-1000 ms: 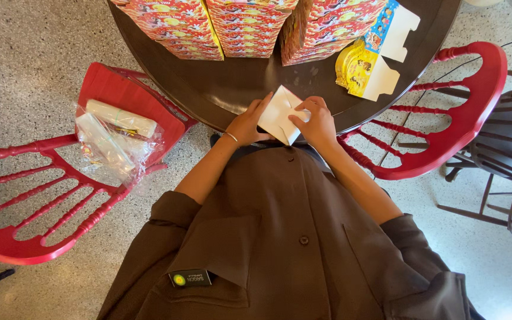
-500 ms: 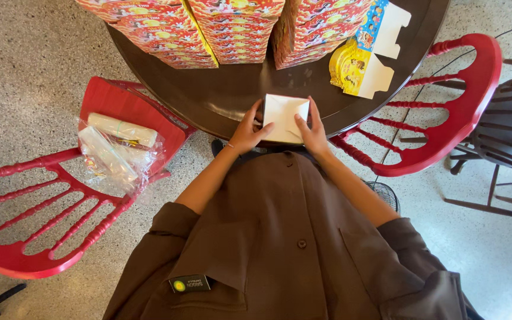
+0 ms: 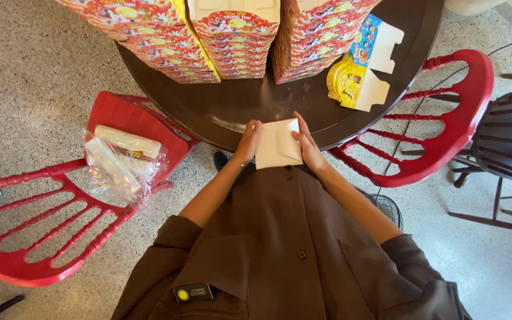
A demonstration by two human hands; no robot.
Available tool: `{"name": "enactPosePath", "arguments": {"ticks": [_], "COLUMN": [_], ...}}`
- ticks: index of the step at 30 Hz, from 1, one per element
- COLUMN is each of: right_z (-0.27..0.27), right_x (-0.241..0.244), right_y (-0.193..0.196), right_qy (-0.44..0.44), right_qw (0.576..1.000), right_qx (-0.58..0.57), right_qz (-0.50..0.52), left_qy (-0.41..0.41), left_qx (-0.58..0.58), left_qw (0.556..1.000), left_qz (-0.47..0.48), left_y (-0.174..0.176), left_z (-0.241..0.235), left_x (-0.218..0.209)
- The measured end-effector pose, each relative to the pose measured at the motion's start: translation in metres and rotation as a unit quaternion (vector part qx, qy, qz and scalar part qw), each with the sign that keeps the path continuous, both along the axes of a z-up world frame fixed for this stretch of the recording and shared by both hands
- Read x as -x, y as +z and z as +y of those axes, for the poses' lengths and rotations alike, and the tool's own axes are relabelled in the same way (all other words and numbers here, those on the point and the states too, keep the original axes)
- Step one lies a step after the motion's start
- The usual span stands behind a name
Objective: The person assembles flat-packed paper boxes by folding and interlocking the flaps. They repeatedly pick up a flat box, fold it into a three-dimensional container, and place it on a growing stack on the table.
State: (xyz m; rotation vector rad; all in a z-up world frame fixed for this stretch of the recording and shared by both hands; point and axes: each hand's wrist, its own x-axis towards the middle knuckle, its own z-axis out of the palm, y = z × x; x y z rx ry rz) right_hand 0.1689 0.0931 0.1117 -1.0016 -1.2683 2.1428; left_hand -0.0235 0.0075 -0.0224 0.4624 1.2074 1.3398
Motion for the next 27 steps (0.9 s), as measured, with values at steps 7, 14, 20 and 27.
{"name": "enactPosePath", "arguments": {"ticks": [7,14,20,27], "right_z": [-0.01,-0.007,-0.009,-0.01], "right_x": [-0.001,0.006,0.004,0.017], "right_y": [0.004,0.014,0.039,0.057], "right_qy": [0.017,0.018,0.046,0.048], "right_qw": [0.993,0.989,0.995,0.993], "right_qx": [-0.06,-0.142,-0.055,-0.085], "right_qz": [-0.1,-0.048,-0.067,-0.071], "left_qy": [0.052,0.081,0.006,-0.025], "left_qx": [0.008,0.037,0.02,-0.043], "left_qw": [0.986,0.975,0.967,0.957], "left_qz": [-0.159,-0.205,-0.254,-0.287], "left_y": [0.02,0.073,0.099,0.114], "left_z": [-0.012,-0.015,-0.021,-0.018], "left_x": [-0.017,-0.005,0.02,0.029]}}
